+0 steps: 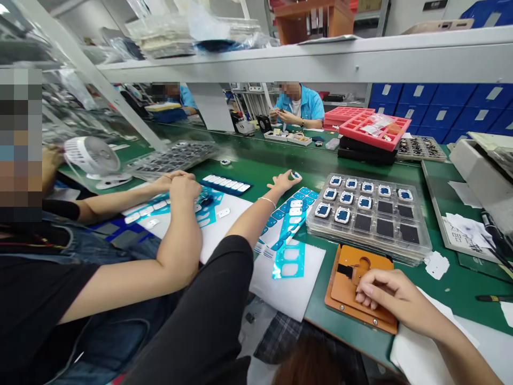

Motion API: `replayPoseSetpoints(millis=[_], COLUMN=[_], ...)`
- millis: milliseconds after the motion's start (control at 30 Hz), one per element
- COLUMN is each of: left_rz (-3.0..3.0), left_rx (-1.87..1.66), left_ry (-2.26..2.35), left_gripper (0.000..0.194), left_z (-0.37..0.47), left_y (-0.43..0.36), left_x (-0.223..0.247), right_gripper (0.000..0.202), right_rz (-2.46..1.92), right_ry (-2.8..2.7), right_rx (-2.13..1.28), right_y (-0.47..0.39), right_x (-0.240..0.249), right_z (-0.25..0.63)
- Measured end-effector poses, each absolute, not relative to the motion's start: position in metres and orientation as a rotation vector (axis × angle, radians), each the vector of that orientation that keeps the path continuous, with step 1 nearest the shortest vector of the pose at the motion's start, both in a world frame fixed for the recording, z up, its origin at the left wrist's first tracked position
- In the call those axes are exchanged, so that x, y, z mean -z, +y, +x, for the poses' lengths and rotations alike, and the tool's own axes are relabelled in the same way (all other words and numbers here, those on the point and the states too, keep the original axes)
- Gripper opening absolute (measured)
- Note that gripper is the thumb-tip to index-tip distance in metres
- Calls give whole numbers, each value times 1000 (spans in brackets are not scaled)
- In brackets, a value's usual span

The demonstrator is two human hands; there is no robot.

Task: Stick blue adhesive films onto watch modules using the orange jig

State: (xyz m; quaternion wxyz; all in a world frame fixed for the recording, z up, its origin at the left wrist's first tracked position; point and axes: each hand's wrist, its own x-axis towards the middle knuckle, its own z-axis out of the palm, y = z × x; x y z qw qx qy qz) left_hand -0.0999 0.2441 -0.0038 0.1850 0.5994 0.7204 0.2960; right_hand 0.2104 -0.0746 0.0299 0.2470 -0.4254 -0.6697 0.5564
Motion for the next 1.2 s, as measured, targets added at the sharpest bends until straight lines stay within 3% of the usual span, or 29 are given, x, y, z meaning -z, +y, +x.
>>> replayPoseSetpoints(millis=[100, 367, 500, 667, 800, 1200], left_rz=[1684, 1891, 1963, 2010, 2073, 1963], left_rx=[-606, -225, -242, -342, -408, -332], left_ry=[2170, 2010, 1984, 2006, 2002, 1930], left_gripper=[86, 81, 82, 67, 72, 57], left_z=[-96, -133, -139, -129, -123, -118], left_y=[251, 203, 181, 165, 154, 171], left_x=[1, 22, 29, 23, 19, -5], right_gripper=[48, 45, 46, 45, 46, 46], right_rz=[-1134, -1097, -1095, -1049, -1026, -1057], right_ry=[-1887, -1920, -1886, -1872, -1892, -1913], right_rx=[-1480, -1421, -1463, -1471, -1442, -1446], right_y=[-74, -71, -69, -67, -67, -67], right_x=[-29, -29, -28, -30, -34, -36], right_z=[210, 211, 212, 214, 214, 215])
